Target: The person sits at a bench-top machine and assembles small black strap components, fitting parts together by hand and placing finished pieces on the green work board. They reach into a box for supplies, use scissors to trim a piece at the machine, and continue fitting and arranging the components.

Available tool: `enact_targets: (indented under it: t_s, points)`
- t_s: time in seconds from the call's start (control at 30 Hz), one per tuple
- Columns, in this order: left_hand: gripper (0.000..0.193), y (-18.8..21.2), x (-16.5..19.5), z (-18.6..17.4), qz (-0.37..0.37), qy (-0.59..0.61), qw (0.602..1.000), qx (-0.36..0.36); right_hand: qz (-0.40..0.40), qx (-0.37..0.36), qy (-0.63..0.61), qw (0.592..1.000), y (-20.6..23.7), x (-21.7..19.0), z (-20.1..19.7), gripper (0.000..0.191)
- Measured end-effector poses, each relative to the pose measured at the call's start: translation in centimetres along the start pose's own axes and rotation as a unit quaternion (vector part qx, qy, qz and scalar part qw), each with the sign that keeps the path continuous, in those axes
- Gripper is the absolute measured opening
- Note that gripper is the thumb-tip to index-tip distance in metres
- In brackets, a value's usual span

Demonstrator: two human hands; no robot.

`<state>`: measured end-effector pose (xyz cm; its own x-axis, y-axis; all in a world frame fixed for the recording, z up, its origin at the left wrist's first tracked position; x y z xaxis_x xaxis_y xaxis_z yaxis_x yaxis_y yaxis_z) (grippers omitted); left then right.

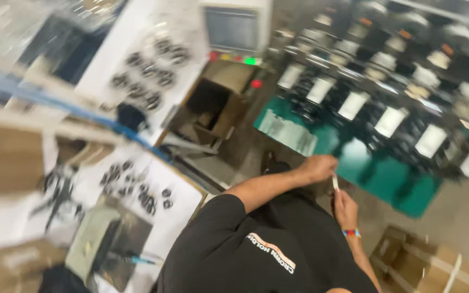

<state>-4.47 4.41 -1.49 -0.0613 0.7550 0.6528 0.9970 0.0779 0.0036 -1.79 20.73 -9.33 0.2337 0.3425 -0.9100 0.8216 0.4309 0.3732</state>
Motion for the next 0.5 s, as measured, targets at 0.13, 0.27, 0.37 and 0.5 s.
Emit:
enact_targets:
  t_s: [0.13, 0.27, 0.37, 0.5]
  points:
    - [0.024, -3.9, 4.4, 5.7, 0.083, -0.009, 0.993, -0.084, 0.106, 0.095, -0.1, 0.985, 2.3, 2.9, -4.1, 0.039]
    - [0.02, -6.5, 6.8, 9.4, 0.124, -0.055, 0.984, -0.113, 0.104, 0.165, -0.078, 0.978, 3.3, 2.8, -6.2, 0.037]
    - [0.017, -8.4, 7.8, 11.3, 0.153, -0.092, 0.978, -0.11, 0.125, 0.186, -0.215, 0.951, 2.9, 2.9, -6.6, 0.036]
    - [0.022, -10.9, 7.8, 13.0, 0.149, -0.125, 0.973, -0.128, 0.146, 0.214, -0.252, 0.932, 1.3, 2.7, -7.6, 0.039]
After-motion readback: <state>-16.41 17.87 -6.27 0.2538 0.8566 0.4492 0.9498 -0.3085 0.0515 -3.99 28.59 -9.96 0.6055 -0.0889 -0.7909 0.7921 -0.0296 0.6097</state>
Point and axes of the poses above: each hand's wrist, its own y-axis away from the middle knuckle, its own z-axis out of the palm, x = y × z, the point moved 7 cm from there along -y, towards the middle knuckle, and after that the axes turned 2 degrees about -y, right-handed, at the moved point
